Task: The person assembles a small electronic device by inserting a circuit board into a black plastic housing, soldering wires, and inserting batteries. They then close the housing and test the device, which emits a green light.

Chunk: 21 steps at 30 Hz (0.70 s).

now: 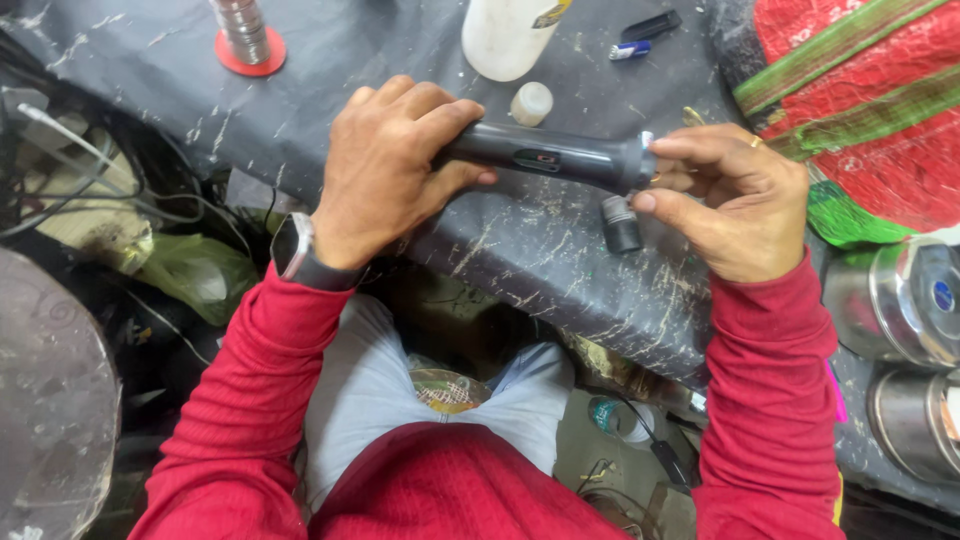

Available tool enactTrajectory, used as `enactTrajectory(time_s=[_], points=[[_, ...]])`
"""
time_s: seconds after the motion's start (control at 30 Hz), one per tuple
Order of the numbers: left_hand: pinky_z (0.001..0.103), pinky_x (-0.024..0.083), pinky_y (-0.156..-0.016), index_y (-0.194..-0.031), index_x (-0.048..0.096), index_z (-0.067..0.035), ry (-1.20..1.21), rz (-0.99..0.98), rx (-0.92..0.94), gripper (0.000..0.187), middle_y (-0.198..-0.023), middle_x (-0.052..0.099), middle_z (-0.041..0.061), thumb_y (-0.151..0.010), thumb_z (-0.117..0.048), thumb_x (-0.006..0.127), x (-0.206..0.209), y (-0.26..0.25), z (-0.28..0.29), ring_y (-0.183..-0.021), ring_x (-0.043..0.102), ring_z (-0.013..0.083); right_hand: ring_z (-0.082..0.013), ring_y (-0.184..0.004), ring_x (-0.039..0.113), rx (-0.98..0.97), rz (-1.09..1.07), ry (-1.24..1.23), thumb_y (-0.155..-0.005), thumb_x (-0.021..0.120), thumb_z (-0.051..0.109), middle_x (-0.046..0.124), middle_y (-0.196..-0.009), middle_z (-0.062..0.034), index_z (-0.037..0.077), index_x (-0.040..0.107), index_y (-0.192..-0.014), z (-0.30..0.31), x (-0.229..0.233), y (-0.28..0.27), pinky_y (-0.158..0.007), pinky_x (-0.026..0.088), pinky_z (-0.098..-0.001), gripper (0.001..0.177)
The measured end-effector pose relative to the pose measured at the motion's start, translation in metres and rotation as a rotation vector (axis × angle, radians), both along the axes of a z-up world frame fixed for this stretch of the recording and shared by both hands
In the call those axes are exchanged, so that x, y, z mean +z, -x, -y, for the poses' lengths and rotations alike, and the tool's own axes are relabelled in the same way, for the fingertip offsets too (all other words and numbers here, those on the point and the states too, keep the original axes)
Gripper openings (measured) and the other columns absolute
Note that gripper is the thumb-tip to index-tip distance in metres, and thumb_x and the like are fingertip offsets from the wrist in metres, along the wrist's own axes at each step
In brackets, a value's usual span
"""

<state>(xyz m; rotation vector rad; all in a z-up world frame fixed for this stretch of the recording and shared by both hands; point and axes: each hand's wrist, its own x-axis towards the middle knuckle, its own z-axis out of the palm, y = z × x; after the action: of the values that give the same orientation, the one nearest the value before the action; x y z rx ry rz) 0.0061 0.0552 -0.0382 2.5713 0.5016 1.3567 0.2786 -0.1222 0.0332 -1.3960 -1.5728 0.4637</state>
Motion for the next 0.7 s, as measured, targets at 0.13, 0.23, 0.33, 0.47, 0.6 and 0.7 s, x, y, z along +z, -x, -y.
enactTrajectory(time_s=[0.13, 0.23, 0.33, 0.47, 0.6, 0.7], points=[[0.041, 0.042, -0.077, -0.120, 0.072, -0.006, 0.004, -0.035, -0.021, 0.050, -0.105, 0.070, 0.006, -0.087, -0.040, 0.088, 0.005, 0.001, 0.001, -0.096, 0.062, 0.0269, -0.0184, -0.106, 0.073, -0.039, -0.027, 0.016, -0.086, 0.082, -0.014, 0.067, -0.125, -0.0136, -0.004, 0.071, -0.123, 0.001, 0.000, 0.000, -0.094, 0.064, -0.0296, 0.040], [0.041, 0.042, -0.078, -0.120, 0.072, -0.005, -0.007, -0.040, -0.034, 0.049, -0.107, 0.071, 0.006, -0.088, -0.040, 0.086, 0.006, 0.000, 0.001, -0.097, 0.062, 0.0269, -0.0185, -0.105, 0.074, -0.034, -0.018, 0.005, -0.085, 0.082, -0.013, 0.068, -0.123, -0.0139, -0.004, 0.072, -0.120, 0.000, -0.001, 0.000, -0.093, 0.065, -0.0296, 0.038], [0.041, 0.042, -0.077, -0.119, 0.072, -0.006, -0.010, -0.040, -0.031, 0.049, -0.108, 0.071, 0.006, -0.088, -0.041, 0.086, 0.004, -0.001, 0.000, -0.097, 0.063, 0.0271, -0.0160, -0.101, 0.073, -0.046, 0.030, 0.004, -0.086, 0.083, -0.012, 0.070, -0.119, -0.0139, -0.003, 0.073, -0.121, 0.000, -0.003, -0.002, -0.089, 0.064, -0.0265, 0.038], [0.042, 0.042, -0.077, -0.119, 0.072, -0.006, -0.018, -0.058, -0.011, 0.051, -0.105, 0.071, 0.005, -0.087, -0.043, 0.086, 0.005, 0.000, 0.001, -0.095, 0.063, 0.0272, -0.0134, -0.092, 0.072, -0.091, 0.140, 0.000, -0.086, 0.086, -0.012, 0.072, -0.111, -0.0144, -0.003, 0.074, -0.121, 0.001, -0.006, -0.003, -0.081, 0.060, -0.0226, 0.037], [0.042, 0.042, -0.076, -0.116, 0.072, -0.007, -0.031, -0.068, 0.006, 0.050, -0.103, 0.071, 0.005, -0.085, -0.043, 0.086, 0.004, 0.000, -0.001, -0.094, 0.062, 0.0270, -0.0130, -0.090, 0.073, -0.094, 0.137, 0.012, -0.086, 0.085, -0.012, 0.072, -0.116, -0.0134, -0.003, 0.073, -0.119, -0.003, -0.013, -0.007, -0.078, 0.060, -0.0227, 0.037], [0.042, 0.040, -0.081, -0.118, 0.072, -0.006, -0.022, -0.044, 0.020, 0.050, -0.106, 0.069, 0.005, -0.085, -0.041, 0.087, 0.004, -0.001, 0.001, -0.099, 0.061, 0.0267, -0.0121, -0.095, 0.071, -0.063, -0.001, 0.069, -0.084, 0.083, -0.013, 0.070, -0.118, -0.0113, -0.004, 0.072, -0.120, -0.008, -0.017, -0.008, -0.088, 0.061, -0.0262, 0.038]])
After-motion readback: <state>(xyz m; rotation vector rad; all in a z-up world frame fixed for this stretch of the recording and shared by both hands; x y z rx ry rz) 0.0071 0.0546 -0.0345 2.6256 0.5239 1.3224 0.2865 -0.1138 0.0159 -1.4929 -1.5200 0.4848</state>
